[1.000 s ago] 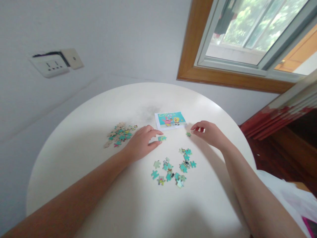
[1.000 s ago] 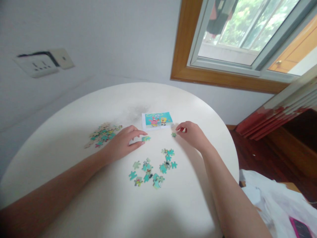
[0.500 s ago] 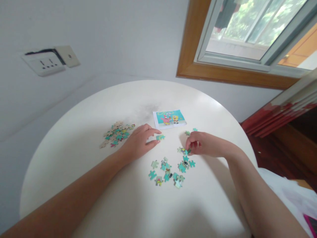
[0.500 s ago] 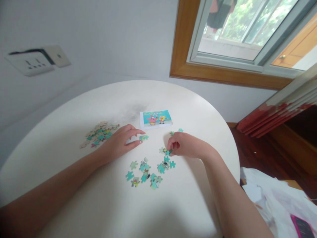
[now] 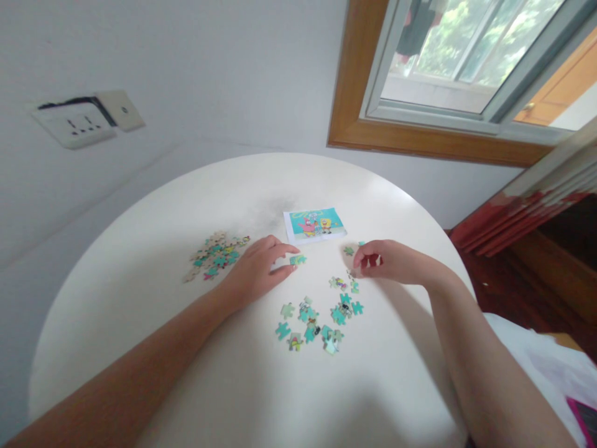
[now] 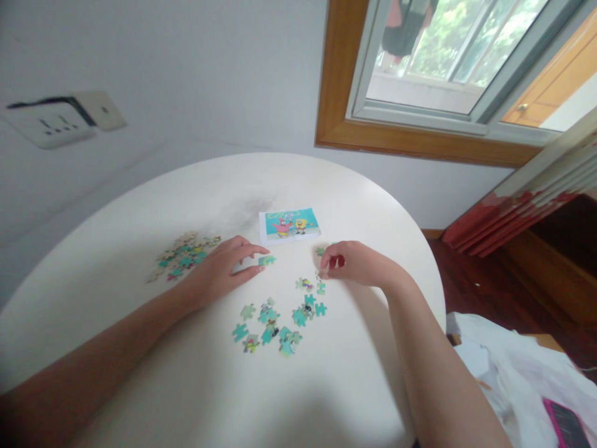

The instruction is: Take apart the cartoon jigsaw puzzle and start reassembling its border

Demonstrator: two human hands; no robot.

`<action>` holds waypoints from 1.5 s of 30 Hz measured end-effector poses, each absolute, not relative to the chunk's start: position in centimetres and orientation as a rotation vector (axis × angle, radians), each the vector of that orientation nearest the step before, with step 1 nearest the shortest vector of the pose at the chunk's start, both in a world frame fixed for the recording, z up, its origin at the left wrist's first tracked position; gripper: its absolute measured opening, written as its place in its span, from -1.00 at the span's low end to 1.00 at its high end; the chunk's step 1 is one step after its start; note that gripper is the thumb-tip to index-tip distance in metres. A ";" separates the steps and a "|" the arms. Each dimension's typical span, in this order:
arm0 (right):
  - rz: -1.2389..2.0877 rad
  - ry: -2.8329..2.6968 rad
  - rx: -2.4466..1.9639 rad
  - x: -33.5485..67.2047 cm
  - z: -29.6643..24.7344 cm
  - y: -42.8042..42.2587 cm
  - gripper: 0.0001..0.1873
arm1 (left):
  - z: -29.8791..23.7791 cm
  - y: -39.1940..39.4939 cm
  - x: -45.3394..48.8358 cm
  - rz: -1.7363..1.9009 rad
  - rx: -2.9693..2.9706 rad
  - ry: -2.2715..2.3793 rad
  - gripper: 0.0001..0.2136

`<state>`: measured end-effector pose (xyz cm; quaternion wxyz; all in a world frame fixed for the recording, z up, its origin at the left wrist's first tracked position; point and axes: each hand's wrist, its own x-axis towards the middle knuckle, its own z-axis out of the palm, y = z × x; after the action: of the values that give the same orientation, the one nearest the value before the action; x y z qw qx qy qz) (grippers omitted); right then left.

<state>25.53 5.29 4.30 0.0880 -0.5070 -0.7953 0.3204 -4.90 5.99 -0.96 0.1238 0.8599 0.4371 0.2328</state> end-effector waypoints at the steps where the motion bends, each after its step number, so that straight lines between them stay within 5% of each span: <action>1: 0.978 -2.404 -1.449 25.1 4.4 5.1 -0.82 | -0.9 6.0 -4.9 0.679 2.509 1.272 -0.73; 16: 0.683 -2.486 -1.605 25.8 5.2 4.4 -0.71 | -0.9 5.9 -4.8 0.671 2.495 1.288 -0.73; 22: 0.489 -2.489 -1.693 24.7 4.0 4.9 -0.92 | -0.9 5.9 -4.8 0.671 2.501 1.297 -0.73; 28: 0.153 -2.418 -1.666 20.5 2.1 5.6 -0.82 | -0.9 5.9 -4.8 0.663 2.498 1.297 -0.73; 37: 0.434 -2.339 -1.412 22.3 3.1 5.5 -0.78 | -0.9 5.8 -4.7 0.676 2.492 1.279 -0.74; 45: 0.308 -2.520 -1.325 21.5 1.8 6.0 -0.69 | -1.0 5.8 -4.7 0.686 2.502 1.287 -0.74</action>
<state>21.53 6.04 1.79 0.1387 -0.4582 -0.8715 0.1065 -4.65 5.84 -1.00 0.1225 0.8575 0.4409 0.2350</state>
